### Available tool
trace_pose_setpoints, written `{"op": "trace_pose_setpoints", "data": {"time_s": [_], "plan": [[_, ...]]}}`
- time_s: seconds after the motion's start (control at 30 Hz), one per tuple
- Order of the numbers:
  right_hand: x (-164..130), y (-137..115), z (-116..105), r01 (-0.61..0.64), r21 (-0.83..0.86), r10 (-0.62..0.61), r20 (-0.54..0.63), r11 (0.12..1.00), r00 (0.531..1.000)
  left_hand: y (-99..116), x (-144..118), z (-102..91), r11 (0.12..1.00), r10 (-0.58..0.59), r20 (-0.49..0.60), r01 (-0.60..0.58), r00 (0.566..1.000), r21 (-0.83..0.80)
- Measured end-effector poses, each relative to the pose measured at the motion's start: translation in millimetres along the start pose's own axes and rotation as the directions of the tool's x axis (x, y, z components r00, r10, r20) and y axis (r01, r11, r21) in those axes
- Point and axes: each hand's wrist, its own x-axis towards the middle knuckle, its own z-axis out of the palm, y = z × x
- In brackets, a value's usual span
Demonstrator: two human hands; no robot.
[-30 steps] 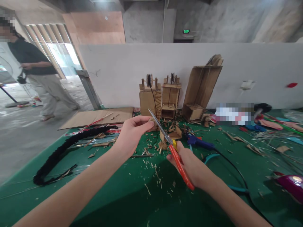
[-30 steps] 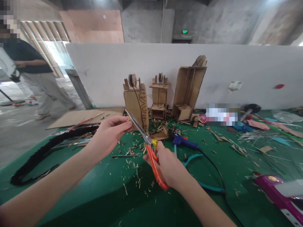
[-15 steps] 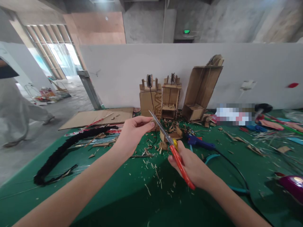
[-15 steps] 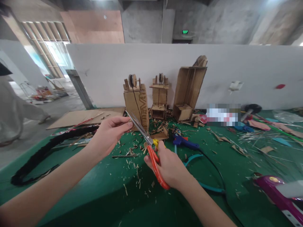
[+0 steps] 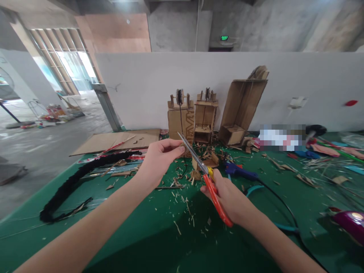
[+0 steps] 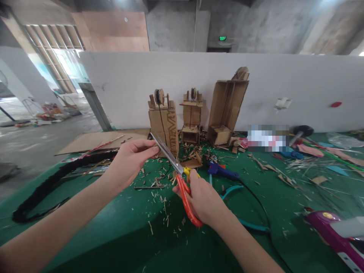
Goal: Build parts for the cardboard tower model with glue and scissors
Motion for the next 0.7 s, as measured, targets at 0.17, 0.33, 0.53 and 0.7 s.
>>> {"op": "trace_pose_setpoints", "data": {"time_s": [0.17,0.33,0.53,0.7], "plan": [[1.6,-1.5,-2.1,-0.015,-0.028,0.015,-0.009,0.999,1.000,1.2,0.6,-0.9,1.000,-0.004,0.009,0.004,1.000,0.005],[1.7,-3.2,-2.7,-0.014,0.004,0.014,-0.011,1.000,1.000,0.4,0.8,-1.2,1.000,-0.008,0.004,0.008,1.000,0.023],[1.0,-2.6,-1.4,-0.027,-0.016,0.026,-0.023,1.000,0.999,-1.8,-0.5,0.2,1.000,-0.004,-0.004,0.004,1.000,-0.004],[3.2,0.1,-0.5,-0.014,-0.043,0.011,-0.056,0.999,0.998,-1.0,-0.3,1.2,1.000,-0.020,-0.009,0.020,1.000,-0.010]]}}
